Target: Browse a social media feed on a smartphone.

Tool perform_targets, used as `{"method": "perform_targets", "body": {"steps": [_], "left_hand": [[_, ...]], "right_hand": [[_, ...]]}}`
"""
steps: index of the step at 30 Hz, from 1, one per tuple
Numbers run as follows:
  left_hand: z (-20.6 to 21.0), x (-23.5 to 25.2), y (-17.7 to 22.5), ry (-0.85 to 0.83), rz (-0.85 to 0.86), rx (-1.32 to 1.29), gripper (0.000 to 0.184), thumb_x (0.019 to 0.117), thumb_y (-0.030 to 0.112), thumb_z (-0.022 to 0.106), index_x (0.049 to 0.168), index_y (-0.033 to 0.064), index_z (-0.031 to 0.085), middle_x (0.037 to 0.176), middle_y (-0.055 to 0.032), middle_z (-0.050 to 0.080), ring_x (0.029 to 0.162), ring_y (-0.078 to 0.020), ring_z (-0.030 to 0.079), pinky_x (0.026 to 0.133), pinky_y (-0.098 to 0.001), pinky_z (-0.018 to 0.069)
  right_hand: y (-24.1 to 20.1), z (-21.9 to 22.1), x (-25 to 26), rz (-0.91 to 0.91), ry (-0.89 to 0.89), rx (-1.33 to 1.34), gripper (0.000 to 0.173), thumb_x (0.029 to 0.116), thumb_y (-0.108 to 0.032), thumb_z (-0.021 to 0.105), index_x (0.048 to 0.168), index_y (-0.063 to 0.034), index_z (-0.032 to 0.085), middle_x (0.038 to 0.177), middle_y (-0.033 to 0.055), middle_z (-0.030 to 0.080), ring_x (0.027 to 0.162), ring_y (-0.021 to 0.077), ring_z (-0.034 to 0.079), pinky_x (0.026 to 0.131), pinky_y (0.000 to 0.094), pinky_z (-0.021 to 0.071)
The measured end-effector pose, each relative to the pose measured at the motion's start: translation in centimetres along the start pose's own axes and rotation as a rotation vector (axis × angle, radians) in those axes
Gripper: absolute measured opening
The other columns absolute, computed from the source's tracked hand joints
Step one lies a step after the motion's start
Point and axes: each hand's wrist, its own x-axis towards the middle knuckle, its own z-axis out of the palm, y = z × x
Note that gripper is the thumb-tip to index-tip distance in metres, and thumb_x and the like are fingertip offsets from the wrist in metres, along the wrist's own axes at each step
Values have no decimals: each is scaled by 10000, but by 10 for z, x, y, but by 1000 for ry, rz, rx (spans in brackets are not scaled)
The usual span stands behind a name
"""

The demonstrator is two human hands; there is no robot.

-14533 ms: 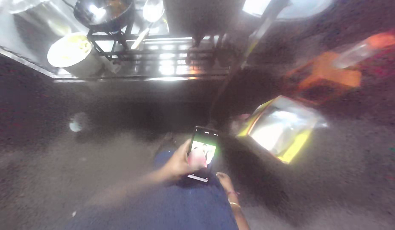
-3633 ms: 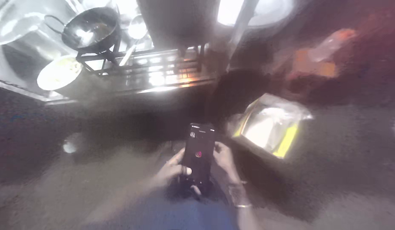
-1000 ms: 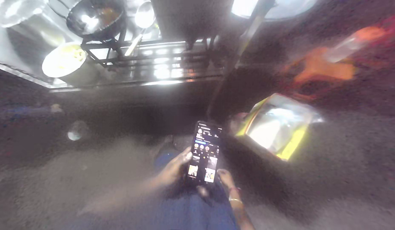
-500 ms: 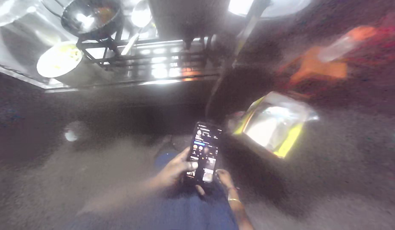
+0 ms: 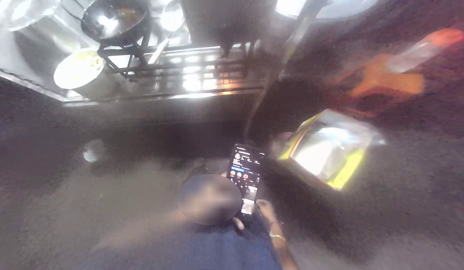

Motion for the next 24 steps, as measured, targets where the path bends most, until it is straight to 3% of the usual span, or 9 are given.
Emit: {"method": "perform_targets", "body": {"steps": [2,6,11,13,15,19,24], "left_hand": [[-2,0,-1,-10,11,9,597,909,-50,400,1464,156,322,1266,-86,629,1092,-251,678,794,-468,624],[-1,-1,1,53,3,91,434,1017,64,392,1440,150,352,1220,-57,651,1055,-213,694,779,-425,631],[-2,-2,1,77,21,64,425,1008,77,394,1424,147,350,1198,-44,656,1047,-194,692,785,-402,625],[-4,-3,0,76,35,65,458,991,118,417,1442,135,337,1214,-34,645,1071,-180,677,828,-394,614],[-5,-4,2,83,53,142,476,1005,202,412,1459,99,312,1231,15,631,1102,-109,648,908,-326,576],[-4,-7,4,111,73,211,518,1044,332,417,1491,87,321,1285,53,623,1164,-68,618,954,-294,556],[-4,-7,3,83,55,134,462,1042,338,444,1458,148,375,1254,19,650,1122,-127,656,833,-343,611]], "right_hand": [[0,-1,-1,-5,0,-1,302,1049,-173,565,1259,31,641,1139,223,685,983,301,679,882,474,555],[2,-1,1,-10,-3,8,305,1046,-176,571,1264,24,644,1149,221,687,982,295,685,892,471,555],[-14,-4,-10,-7,8,-53,290,1046,-181,575,1241,18,658,1117,204,692,944,274,674,866,454,545],[-10,-2,-6,-18,11,-35,297,1042,-184,583,1250,18,651,1129,208,688,952,279,678,866,458,551],[-5,0,-1,-33,16,-12,309,1040,-189,589,1263,18,643,1132,213,685,954,285,678,859,461,556],[-4,0,2,-34,10,-17,313,1044,-199,584,1266,12,650,1145,210,696,994,295,688,901,474,552],[8,2,9,-25,11,-22,305,1036,-217,596,1238,-2,673,1118,190,713,986,287,703,907,478,565]]}}
